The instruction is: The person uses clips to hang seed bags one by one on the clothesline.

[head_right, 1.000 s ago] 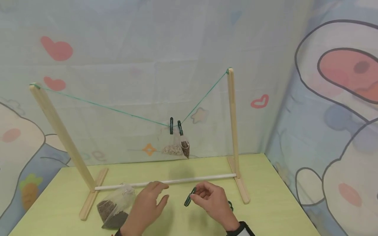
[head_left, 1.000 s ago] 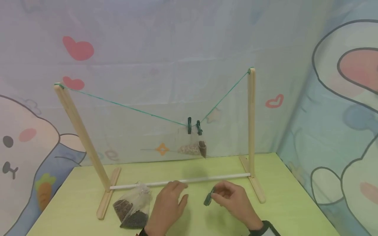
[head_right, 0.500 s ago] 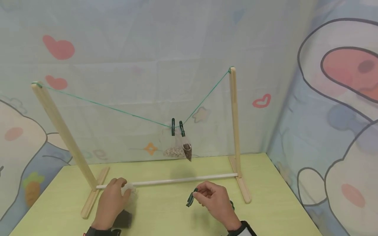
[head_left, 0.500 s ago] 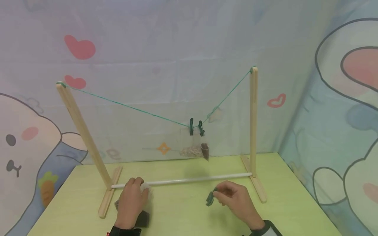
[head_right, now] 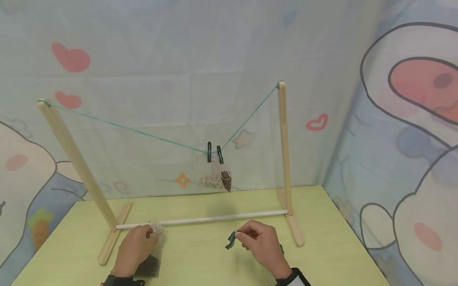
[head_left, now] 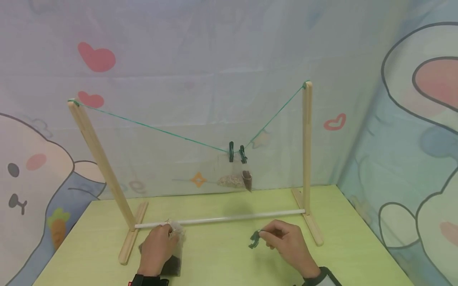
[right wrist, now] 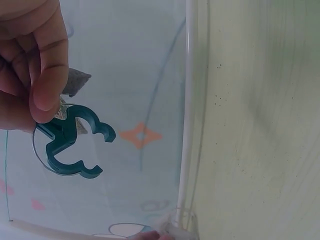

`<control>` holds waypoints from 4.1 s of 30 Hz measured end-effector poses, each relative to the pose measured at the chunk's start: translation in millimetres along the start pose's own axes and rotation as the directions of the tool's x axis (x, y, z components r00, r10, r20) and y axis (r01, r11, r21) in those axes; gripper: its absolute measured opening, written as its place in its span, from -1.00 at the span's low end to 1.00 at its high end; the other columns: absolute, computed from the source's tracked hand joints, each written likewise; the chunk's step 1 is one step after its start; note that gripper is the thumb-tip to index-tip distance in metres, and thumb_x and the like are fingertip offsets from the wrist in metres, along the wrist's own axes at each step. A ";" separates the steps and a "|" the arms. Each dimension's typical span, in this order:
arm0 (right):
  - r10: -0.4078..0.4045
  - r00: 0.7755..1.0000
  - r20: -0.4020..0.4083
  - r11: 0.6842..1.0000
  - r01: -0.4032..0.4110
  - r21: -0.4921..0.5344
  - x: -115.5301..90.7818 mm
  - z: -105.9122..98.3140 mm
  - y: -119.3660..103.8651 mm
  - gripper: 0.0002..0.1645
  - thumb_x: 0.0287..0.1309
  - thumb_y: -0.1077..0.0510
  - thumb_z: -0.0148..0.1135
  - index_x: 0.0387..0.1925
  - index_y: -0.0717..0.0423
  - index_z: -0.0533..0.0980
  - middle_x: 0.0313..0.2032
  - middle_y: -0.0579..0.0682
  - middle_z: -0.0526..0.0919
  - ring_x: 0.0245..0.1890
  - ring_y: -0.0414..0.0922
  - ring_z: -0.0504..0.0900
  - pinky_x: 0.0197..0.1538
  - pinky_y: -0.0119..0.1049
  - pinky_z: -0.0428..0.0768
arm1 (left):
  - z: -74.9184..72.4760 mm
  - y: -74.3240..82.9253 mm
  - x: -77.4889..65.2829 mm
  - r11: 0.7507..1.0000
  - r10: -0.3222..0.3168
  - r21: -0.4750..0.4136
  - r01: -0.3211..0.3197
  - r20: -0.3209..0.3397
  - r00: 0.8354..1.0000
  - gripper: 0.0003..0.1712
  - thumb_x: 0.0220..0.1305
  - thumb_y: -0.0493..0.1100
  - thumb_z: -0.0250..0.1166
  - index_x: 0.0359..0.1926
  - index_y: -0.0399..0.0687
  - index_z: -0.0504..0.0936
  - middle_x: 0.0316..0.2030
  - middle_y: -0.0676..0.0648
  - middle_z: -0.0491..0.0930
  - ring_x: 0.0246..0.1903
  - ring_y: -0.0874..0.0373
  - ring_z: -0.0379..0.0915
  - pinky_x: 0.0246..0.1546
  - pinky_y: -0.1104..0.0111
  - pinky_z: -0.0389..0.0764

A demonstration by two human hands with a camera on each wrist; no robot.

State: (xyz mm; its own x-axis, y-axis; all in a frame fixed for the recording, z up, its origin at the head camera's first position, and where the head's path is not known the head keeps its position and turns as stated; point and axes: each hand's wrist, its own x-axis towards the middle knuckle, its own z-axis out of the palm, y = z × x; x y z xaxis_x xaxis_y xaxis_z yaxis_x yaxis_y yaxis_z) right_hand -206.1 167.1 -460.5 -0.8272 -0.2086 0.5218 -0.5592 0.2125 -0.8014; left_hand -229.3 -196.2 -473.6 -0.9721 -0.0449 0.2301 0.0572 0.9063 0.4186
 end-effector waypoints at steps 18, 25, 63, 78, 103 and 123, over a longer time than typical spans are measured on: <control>-0.062 0.998 -0.032 0.998 0.062 0.003 1.8 -1.2 -1.4 -0.88 0.24 0.39 0.39 -0.32 0.13 0.69 -0.51 -0.09 0.69 -0.61 -0.13 0.63 -0.53 -0.30 0.65 | -25.1 -0.9 -1.4 0.973 0.059 -0.229 -0.040 0.075 0.995 -0.88 0.30 -0.30 0.38 -0.40 -0.06 0.72 -0.45 0.06 0.62 -0.50 0.21 0.45 -0.48 0.28 0.50; -0.197 0.979 -0.058 0.980 0.198 0.017 4.5 0.4 -4.2 -0.78 0.20 0.52 0.33 -0.30 0.16 0.66 -0.50 -0.04 0.65 -0.60 -0.14 0.60 -0.55 -0.34 0.62 | -40.0 9.7 -6.7 0.935 0.128 -0.346 -0.073 0.141 0.982 -0.93 0.32 -0.23 0.42 -0.33 -0.01 0.73 -0.42 0.13 0.65 -0.40 0.25 0.51 -0.34 0.30 0.54; -0.563 0.821 -0.096 0.808 0.524 -0.269 170.0 -4.7 -102.2 -0.90 0.19 0.43 0.42 -0.33 0.24 0.65 -0.48 0.05 0.65 -0.53 -0.12 0.64 -0.36 -0.36 0.60 | -75.5 107.4 89.0 0.706 0.327 -0.530 -0.471 -0.346 0.879 -0.80 0.45 -0.12 0.35 -0.18 -0.19 0.77 -0.40 -0.12 0.69 -0.45 0.10 0.54 -0.41 0.31 0.52; -0.405 0.914 -0.014 0.871 0.381 -0.312 209.0 6.2 -108.5 -0.92 0.32 0.32 0.35 -0.33 0.23 0.63 -0.47 0.10 0.68 -0.50 -0.02 0.67 -0.39 -0.25 0.57 | -84.5 129.7 113.6 0.731 0.171 -0.625 -0.273 -0.219 0.961 -0.81 0.43 -0.23 0.35 -0.17 -0.32 0.77 -0.38 -0.26 0.70 -0.42 0.06 0.59 -0.43 0.41 0.49; -0.107 0.966 0.237 0.899 0.196 -0.392 219.4 5.8 -112.2 -0.59 0.33 0.10 0.41 0.07 0.30 0.65 -0.09 0.18 0.75 -0.24 0.04 0.75 -0.14 -0.09 0.72 | -82.2 139.7 121.2 0.666 0.169 -0.724 -0.180 -0.089 0.982 -0.79 0.48 -0.24 0.30 -0.08 -0.33 0.75 -0.24 -0.27 0.73 -0.33 0.10 0.61 -0.24 0.27 0.66; -0.304 0.931 0.200 0.822 0.363 -0.439 183.4 -47.1 -121.5 -0.71 0.38 0.26 0.31 0.08 0.23 0.68 0.02 0.13 0.73 -0.01 0.10 0.68 -0.02 0.01 0.67 | -91.2 109.7 105.1 0.794 0.334 -0.503 -0.341 -0.107 0.936 -0.69 0.54 -0.15 0.23 0.16 -0.18 0.68 -0.02 -0.18 0.70 -0.08 -0.06 0.61 0.00 0.10 0.61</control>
State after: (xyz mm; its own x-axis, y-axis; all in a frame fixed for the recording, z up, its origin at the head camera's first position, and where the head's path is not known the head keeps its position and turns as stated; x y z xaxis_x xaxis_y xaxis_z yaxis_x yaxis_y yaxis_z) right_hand -292.5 148.0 -253.7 -0.5893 -0.4501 0.6710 -0.7842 0.5183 -0.3410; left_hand -304.4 -139.8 -323.4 -0.8668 0.2162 0.4493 0.4914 0.5233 0.6962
